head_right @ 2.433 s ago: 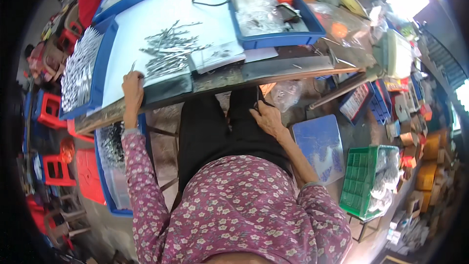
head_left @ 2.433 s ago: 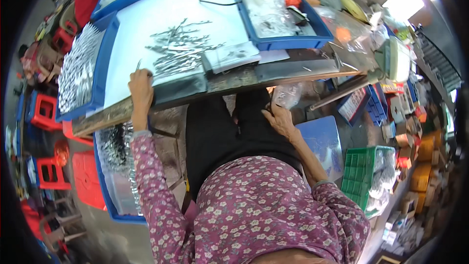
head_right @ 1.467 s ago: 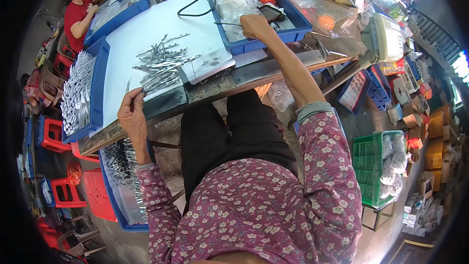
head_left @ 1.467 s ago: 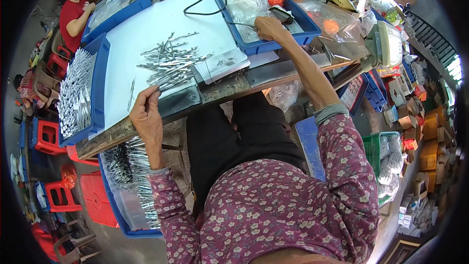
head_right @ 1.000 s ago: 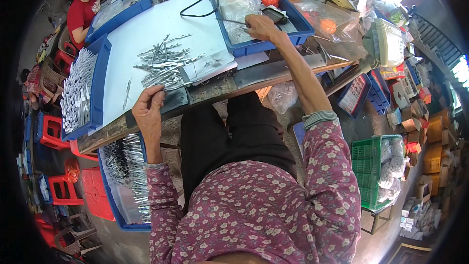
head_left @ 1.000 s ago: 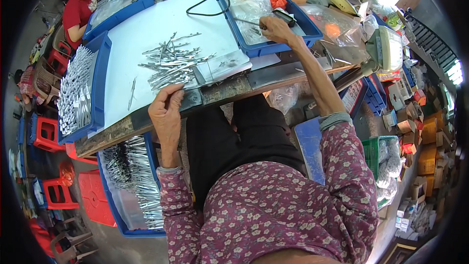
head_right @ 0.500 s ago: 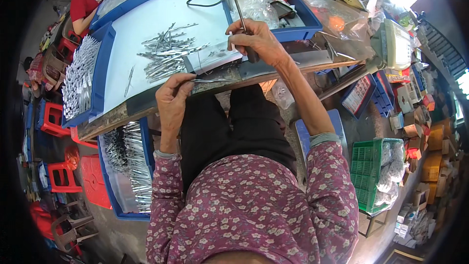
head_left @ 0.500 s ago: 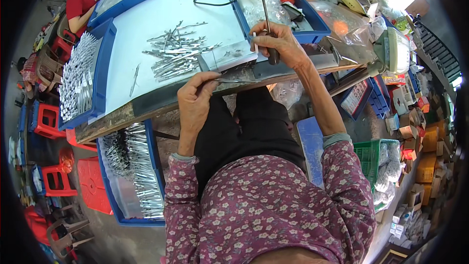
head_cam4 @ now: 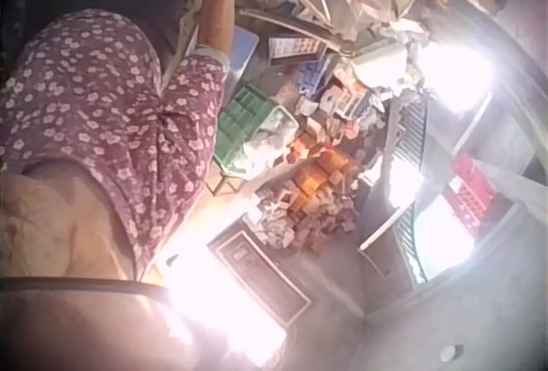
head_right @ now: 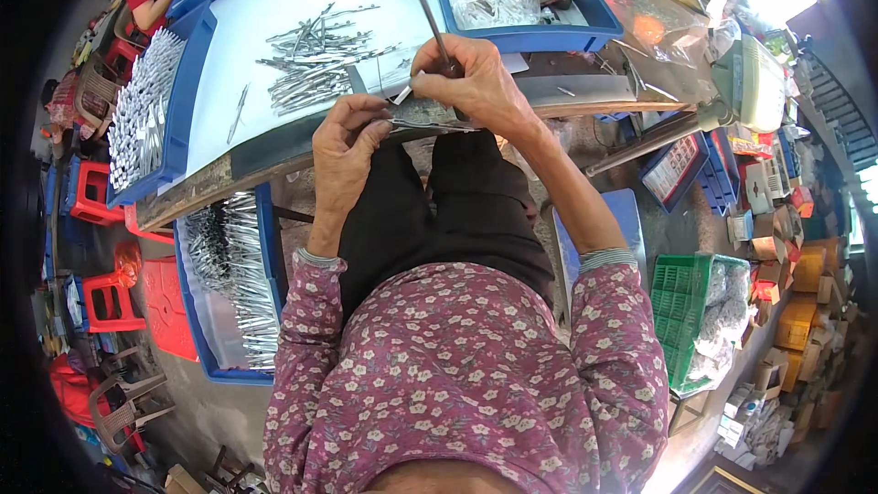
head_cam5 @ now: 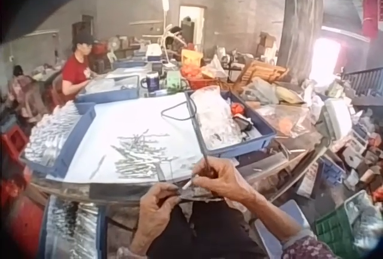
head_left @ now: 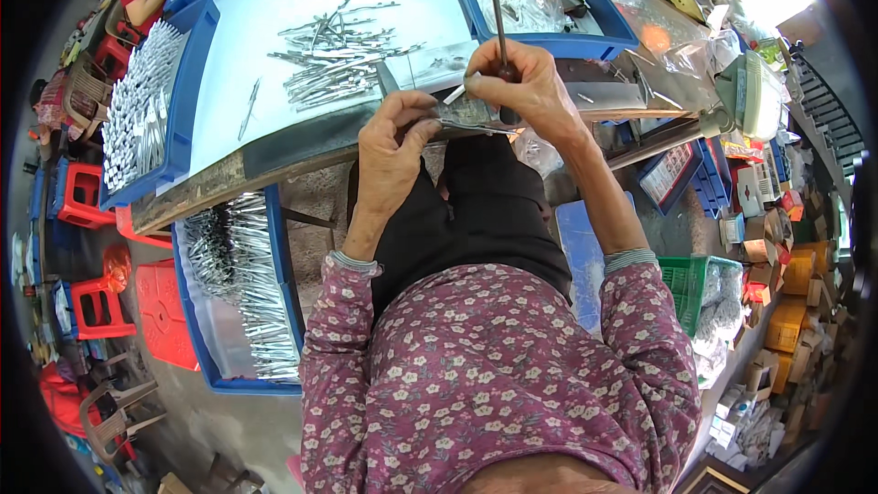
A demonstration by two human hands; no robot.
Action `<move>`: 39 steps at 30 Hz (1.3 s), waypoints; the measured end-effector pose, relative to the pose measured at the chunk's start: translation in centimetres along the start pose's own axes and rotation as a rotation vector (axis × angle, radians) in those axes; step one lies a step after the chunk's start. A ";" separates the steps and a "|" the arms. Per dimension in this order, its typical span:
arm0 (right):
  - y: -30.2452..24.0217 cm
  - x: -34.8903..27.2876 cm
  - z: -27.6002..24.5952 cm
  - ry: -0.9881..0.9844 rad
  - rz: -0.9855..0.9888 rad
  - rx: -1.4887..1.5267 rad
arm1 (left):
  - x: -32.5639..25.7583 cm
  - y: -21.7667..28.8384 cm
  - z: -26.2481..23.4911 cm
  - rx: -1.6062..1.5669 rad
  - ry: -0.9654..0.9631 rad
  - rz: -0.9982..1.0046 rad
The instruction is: Manually inspecting and assembling small metal pins or rods at a manufacturing workbench.
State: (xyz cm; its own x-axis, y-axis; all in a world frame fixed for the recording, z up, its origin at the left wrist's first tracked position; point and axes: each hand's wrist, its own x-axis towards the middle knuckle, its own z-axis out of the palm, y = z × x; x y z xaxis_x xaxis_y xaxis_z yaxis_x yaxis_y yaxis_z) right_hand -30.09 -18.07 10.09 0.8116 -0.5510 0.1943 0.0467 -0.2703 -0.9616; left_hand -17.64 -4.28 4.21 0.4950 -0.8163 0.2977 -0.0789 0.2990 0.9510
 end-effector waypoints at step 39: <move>0.3 -3.0 0.4 -0.076 -0.410 -0.682 | 0.5 -1.3 -0.1 -0.237 0.037 -0.014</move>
State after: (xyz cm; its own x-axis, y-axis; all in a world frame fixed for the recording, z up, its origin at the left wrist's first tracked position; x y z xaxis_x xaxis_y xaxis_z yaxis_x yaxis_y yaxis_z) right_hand -32.25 -16.17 9.11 0.8457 -0.2546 0.4691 0.0034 -0.8763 -0.4817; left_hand -17.16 -5.00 3.12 0.5263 -0.8037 0.2776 0.1313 0.3994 0.9073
